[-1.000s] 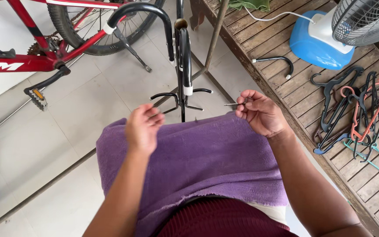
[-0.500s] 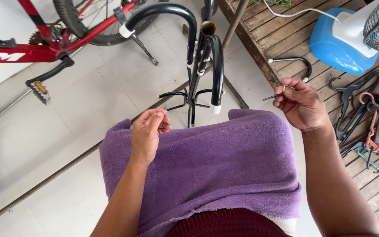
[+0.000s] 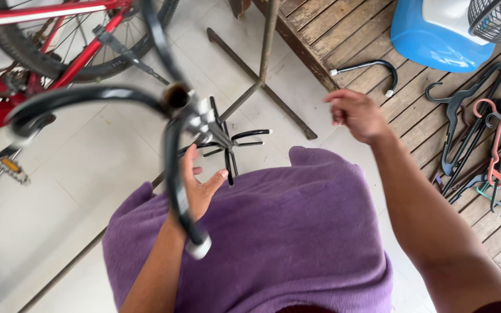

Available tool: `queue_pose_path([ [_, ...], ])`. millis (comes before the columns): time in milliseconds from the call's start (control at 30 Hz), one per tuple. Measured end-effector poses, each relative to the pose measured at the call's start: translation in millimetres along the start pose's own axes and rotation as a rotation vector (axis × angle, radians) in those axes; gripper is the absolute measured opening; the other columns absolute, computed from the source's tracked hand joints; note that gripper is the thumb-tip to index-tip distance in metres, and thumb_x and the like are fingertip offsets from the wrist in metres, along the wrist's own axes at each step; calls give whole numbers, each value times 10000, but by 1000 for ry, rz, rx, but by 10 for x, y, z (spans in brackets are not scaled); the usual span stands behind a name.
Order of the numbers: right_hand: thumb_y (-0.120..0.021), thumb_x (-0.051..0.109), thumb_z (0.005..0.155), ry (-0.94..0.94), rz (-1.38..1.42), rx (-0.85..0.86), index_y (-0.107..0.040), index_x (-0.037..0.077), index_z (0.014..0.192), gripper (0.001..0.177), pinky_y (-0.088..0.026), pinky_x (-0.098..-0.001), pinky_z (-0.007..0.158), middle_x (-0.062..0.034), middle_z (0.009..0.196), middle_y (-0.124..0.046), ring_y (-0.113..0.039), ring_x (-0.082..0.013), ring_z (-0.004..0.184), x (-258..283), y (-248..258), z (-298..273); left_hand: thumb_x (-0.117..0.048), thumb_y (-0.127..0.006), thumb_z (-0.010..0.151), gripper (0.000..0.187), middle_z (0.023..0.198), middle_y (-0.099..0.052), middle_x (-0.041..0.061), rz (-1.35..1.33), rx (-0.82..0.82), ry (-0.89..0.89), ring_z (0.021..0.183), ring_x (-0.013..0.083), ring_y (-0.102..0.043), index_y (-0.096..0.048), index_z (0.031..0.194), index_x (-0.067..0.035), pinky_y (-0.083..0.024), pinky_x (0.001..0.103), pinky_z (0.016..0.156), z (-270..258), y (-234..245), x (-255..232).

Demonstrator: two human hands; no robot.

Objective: The person assembles a metal coat rack by inserting curved hooks into a central vertical pole and tightening them with a small wrench. The person repeatedly inserts hooks, aligns them, and secures them in place.

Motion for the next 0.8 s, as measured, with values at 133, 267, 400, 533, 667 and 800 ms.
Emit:
queue_pose_path([
  [133, -621, 270, 966, -65, -510, 149, -720, 115, 1194, 293, -510, -327, 775, -16, 934, -669, -594, -147, 850, -369, -297, 688, -344, -867, 895, 747, 1240, -667, 218, -17, -49, -230, 1164, 335, -621, -524, 1406, 80, -478, 438, 957, 319, -351, -94],
  [267, -649, 316, 941, -105, -814, 342, -698, 164, 1214, 316, -546, -389, 864, -93, 1014, -755, -702, -231, 973, -826, -743, 1276, -260, -694, 1017, 287, 990, -725, 114, -353, -64, -29, 909, 190, -696, -659, 1146, -5, -565, 318, 840, 555, -563, 104],
  [400, -702, 254, 873, 28, -1304, 530, -733, 165, 1146, 289, -526, -457, 885, -98, 1110, -705, -648, -316, 1063, -1232, -1132, 1737, -146, -664, 1019, 141, 921, -683, 43, -26, -127, -167, 830, 104, -661, -674, 1087, -22, -526, 268, 719, 381, -226, 82],
  [533, -635, 177, 891, -217, -1542, 577, -765, 113, 1106, 259, -592, -466, 866, -116, 1102, -745, -712, -311, 1043, -1765, -1315, 2140, -162, -699, 1000, 227, 772, -667, 103, -76, -34, 237, 655, 159, -582, -707, 1171, -13, -464, 278, 600, 146, 83, 523],
  [667, -604, 126, 885, -169, -1560, 565, -775, 114, 1120, 291, -602, -456, 874, -131, 1147, -750, -727, -313, 1053, -2168, -1775, 2352, -162, -664, 990, 220, 1115, -732, 129, -235, -117, 51, 1005, 153, -727, -632, 1122, 11, -584, 257, 825, 53, 282, 482],
  [800, -600, 240, 915, -98, -1405, 452, -675, 167, 1241, 343, -569, -461, 897, -131, 1167, -715, -686, -328, 1077, -2494, -2288, 2346, -136, -671, 1002, 208, 1151, -725, 187, -391, -214, 46, 1198, 273, -715, -618, 1142, 8, -593, 383, 1029, 27, 382, 573],
])
Point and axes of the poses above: each hand's wrist, its own z-axis towards the middle knuckle, its own y-axis out of the back of the hand, x = y × z, the point moved 7 cm from there along z, towards the middle knuckle
